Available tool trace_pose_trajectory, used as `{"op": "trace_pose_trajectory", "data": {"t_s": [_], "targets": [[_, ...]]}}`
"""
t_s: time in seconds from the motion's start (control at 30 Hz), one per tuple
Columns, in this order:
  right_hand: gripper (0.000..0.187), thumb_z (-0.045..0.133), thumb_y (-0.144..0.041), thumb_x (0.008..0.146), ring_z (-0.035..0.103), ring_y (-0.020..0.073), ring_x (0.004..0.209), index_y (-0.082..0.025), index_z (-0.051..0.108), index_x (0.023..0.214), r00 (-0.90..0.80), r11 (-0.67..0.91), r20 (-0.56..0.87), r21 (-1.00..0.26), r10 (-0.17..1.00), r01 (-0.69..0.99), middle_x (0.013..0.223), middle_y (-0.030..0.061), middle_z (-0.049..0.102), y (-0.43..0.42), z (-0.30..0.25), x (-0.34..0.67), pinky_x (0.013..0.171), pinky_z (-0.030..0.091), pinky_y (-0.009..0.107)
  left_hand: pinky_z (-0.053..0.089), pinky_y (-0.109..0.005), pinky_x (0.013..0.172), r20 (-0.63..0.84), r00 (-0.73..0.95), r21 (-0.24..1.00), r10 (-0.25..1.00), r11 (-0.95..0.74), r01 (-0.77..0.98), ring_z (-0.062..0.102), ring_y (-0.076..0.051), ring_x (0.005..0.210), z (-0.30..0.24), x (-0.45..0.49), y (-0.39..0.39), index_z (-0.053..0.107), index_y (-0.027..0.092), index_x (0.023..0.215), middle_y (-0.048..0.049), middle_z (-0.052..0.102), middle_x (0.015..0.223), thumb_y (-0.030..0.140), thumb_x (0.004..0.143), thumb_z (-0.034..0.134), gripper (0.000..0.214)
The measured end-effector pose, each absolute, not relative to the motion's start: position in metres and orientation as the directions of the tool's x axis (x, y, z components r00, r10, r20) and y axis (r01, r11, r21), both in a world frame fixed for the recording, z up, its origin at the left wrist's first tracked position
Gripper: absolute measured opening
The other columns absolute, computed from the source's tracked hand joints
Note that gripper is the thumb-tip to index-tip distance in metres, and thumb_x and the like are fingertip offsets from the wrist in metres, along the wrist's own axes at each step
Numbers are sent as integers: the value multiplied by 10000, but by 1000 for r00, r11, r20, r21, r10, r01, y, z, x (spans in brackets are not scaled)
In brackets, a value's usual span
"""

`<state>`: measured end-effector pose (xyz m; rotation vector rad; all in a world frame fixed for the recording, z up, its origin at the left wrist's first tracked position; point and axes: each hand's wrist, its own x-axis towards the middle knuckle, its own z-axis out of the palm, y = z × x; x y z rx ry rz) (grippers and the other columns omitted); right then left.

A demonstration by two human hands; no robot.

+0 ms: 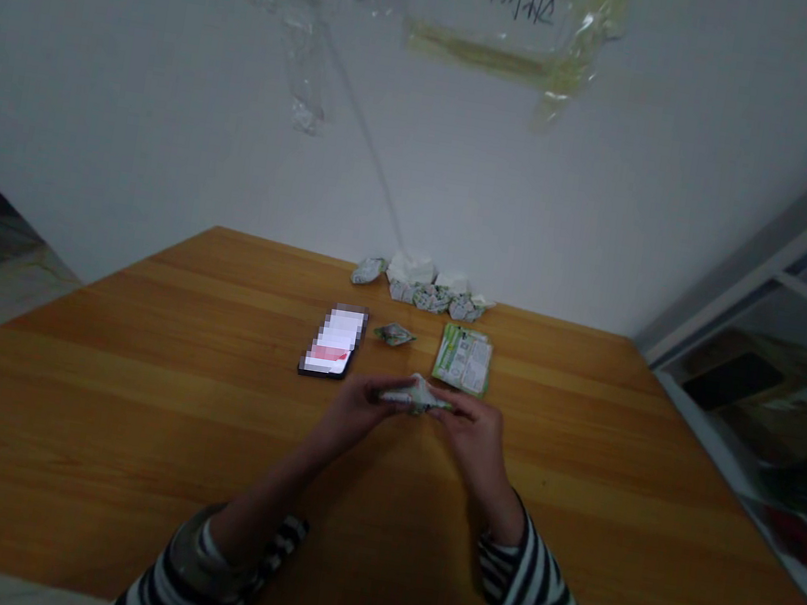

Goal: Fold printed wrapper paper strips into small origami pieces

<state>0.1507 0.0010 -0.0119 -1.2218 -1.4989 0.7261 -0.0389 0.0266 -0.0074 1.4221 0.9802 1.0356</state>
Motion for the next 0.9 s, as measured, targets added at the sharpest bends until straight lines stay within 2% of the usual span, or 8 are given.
{"op": "trace_pose_trajectory", "data": {"t_s": [0.1, 0.2, 0.43, 0.57, 0.63, 0.7, 0.8, 0.9], "targets": [[222, 635, -156, 756, 679, 218, 759, -260, 747, 918, 40, 365, 415, -838, 909, 406, 886, 43, 747, -1, -13, 151, 736, 519, 342, 480, -419, 928, 116, 281, 982, 953, -152, 110, 651, -274, 996, -13, -39, 28, 694, 181, 1060, -83, 707, 1079, 281, 678, 729, 397], [179, 619, -187, 772, 681, 225, 797, -267, 751, 865, 73, 372, 444, -819, 893, 437, 867, 36, 749, -1, -12, 154, 773, 513, 351, 501, -430, 895, 71, 372, 992, 925, -103, 67, 654, -262, 981, -11, -40, 26, 640, 178, 1148, -80, 699, 1099, 308, 746, 676, 424], [139, 673, -230, 711, 683, 227, 740, -228, 758, 821, 151, 258, 315, -915, 937, 309, 831, 49, 756, 3, -7, 158, 699, 527, 339, 467, -431, 950, 17, 485, 983, 874, 75, -168, 614, -251, 1063, 3, -44, 20, 531, 206, 1279, -83, 609, 1251, 374, 826, 593, 488], [148, 680, -223, 687, 671, 208, 665, -204, 759, 811, 156, 208, 246, -952, 957, 226, 785, 52, 756, 5, -6, 158, 631, 519, 311, 466, -429, 949, 46, 488, 984, 872, 44, -173, 606, -240, 1076, -1, -45, 21, 378, 222, 1385, -80, 603, 1256, 357, 864, 538, 561], [151, 676, -220, 688, 670, 205, 666, -199, 759, 811, 144, 205, 241, -952, 960, 226, 792, 55, 755, 6, -7, 158, 629, 515, 306, 483, -422, 923, 87, 440, 995, 894, -53, -89, 630, -227, 1028, -4, -45, 24, 353, 222, 1397, -77, 639, 1197, 357, 882, 500, 552], [145, 670, -219, 695, 666, 203, 666, -194, 759, 806, 130, 205, 242, -947, 962, 249, 785, 58, 753, 6, -9, 157, 632, 511, 303, 478, -419, 922, 155, 382, 976, 911, -201, 84, 641, -229, 1000, -8, -44, 27, 434, 221, 1352, -74, 669, 1145, 354, 873, 508, 502], [134, 647, -214, 714, 655, 195, 642, -189, 755, 789, 109, 210, 251, -932, 962, 295, 751, 53, 746, 5, -11, 155, 622, 502, 295, 427, -416, 981, 277, 348, 863, 896, -391, 320, 590, -264, 1108, -13, -43, 29, 617, 221, 1181, -84, 604, 1261, 325, 821, 584, 376], [123, 626, -211, 729, 639, 185, 618, -185, 744, 751, 105, 221, 278, -901, 955, 373, 707, 45, 732, 3, -10, 153, 608, 484, 283, 429, -411, 981, 329, 342, 800, 880, -452, 394, 580, -270, 1130, -16, -43, 29, 686, 216, 1065, -91, 557, 1311, 292, 834, 558, 275]]}}
